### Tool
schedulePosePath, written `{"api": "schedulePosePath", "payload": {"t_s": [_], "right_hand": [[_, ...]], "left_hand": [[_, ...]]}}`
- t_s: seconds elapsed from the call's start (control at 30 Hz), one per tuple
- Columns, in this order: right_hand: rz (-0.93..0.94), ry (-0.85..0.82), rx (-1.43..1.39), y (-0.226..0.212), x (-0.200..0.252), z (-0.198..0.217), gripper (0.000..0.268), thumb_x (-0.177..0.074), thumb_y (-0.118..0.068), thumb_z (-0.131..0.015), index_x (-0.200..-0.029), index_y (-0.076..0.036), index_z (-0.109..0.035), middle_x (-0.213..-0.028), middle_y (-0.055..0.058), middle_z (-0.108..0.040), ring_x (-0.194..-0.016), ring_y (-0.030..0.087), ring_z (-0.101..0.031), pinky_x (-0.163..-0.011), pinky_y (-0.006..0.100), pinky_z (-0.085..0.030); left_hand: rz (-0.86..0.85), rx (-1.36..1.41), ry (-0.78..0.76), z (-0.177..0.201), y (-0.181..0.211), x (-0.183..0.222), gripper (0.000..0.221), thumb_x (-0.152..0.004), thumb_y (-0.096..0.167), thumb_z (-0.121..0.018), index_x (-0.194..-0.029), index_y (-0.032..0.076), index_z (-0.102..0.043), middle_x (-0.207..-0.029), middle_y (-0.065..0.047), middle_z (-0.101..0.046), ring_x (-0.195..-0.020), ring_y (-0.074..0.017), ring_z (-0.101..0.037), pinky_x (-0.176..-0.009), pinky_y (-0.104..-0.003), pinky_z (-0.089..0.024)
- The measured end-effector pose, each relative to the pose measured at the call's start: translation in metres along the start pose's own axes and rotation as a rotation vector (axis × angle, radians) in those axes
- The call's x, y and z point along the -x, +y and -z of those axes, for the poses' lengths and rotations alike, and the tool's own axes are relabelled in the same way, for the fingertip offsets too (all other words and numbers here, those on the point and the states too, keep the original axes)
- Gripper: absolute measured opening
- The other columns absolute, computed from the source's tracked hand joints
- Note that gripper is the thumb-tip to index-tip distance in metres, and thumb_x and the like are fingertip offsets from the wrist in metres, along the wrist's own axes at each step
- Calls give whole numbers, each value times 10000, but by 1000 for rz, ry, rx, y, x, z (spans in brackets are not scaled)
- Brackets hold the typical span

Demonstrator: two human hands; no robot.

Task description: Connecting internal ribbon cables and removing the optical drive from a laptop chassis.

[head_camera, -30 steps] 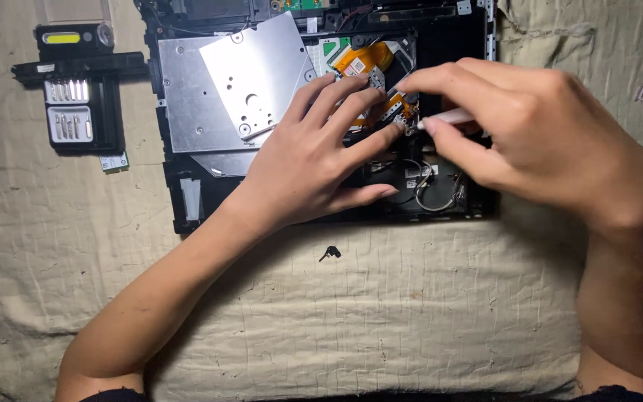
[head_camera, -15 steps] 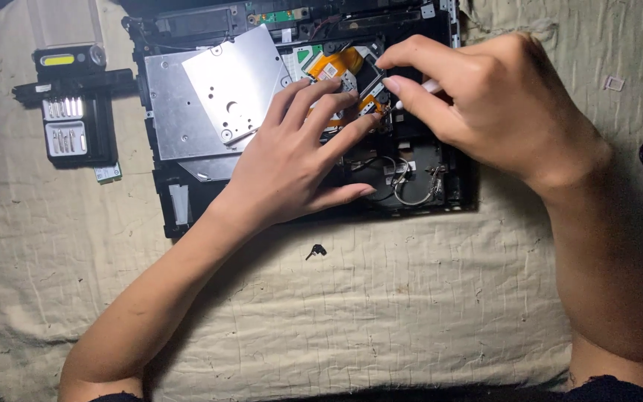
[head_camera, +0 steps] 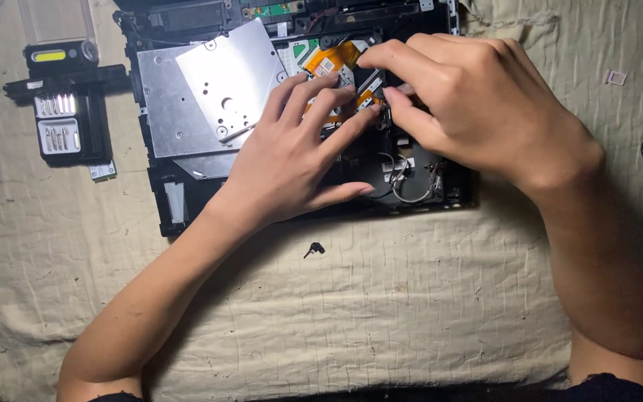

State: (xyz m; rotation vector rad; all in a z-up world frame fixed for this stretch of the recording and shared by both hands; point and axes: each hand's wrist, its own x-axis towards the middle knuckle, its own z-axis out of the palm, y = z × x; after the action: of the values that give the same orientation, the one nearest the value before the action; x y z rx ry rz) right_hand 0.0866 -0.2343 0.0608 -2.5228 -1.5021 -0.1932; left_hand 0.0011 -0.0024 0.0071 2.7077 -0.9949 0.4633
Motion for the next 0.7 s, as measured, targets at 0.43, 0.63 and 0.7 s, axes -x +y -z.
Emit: {"api": "schedulePosePath", "payload": {"t_s": [0.43, 0.63, 0.7], "right_hand": [[-32, -3, -177, 0, -7, 7, 223, -1094, -8, -697, -1316, 15, -690, -1076, 162, -760, -867, 283, -730, -779, 420, -527], [-54, -27, -212, 2, -9, 9, 237, -1067, 0, -695, -1302, 25, -675, -1068, 161, -745, -869, 291, -714, -793, 410, -525], [-51, -38, -156, 3, -9, 10, 260, -1066, -15, -698, -1324, 9, -677, -1070, 151, -750, -848, 292, -711, -779, 425, -529]], "left_hand": [[25, -26, -21, -3, -2, 3, 823, -1045, 755, -456, -1491, 67, -533, -1374, -189, -592, -1319, -368, -530, -1140, -515, -411], [39, -6, -23, -3, -2, 4, 837, -1031, 768, -476, -1504, 78, -521, -1400, -186, -606, -1341, -361, -535, -1155, -514, -409], [43, 3, -28, -2, -2, 4, 832, -1036, 758, -477, -1515, 79, -509, -1402, -181, -605, -1349, -356, -534, -1163, -514, -407]]}}
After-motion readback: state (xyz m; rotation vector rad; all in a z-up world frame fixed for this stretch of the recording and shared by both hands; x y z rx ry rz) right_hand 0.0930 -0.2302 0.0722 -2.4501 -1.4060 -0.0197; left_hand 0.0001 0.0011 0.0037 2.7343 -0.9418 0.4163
